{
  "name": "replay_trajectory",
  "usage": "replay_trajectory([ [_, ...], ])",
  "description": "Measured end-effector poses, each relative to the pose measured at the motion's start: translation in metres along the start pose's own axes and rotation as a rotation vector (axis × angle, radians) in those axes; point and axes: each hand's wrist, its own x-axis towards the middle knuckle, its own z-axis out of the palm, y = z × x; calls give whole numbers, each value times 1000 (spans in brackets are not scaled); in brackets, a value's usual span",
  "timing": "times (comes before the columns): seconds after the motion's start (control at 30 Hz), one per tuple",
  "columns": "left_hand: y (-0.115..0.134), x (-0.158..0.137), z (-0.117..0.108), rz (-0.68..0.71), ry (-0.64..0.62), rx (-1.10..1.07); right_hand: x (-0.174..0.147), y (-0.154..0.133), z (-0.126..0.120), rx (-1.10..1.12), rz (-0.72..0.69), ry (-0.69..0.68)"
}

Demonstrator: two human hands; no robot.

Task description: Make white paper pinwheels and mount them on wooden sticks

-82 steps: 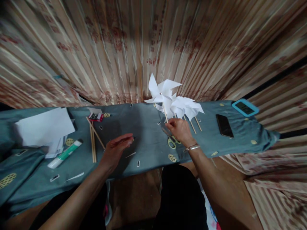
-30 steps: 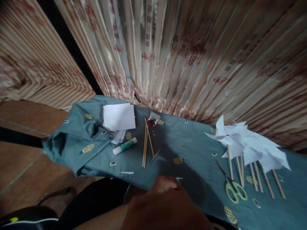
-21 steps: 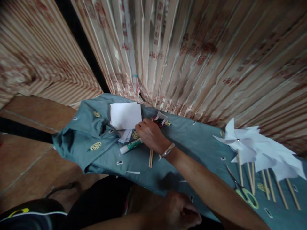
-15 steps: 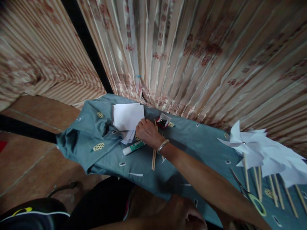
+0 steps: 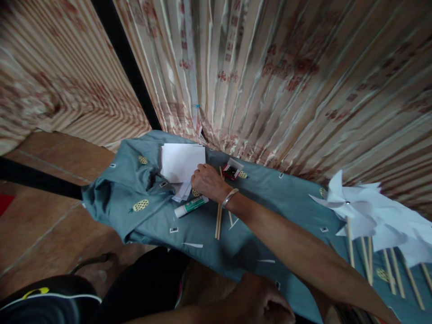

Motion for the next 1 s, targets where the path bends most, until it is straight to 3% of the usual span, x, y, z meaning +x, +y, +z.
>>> replay_trajectory([
  [0.73, 4, 1, -3, 16, -6, 14, -14, 5, -8, -20, -4, -19],
  [1.0, 14, 0, -8, -21, 37, -31, -27, 17, -11, -80, 3, 155],
])
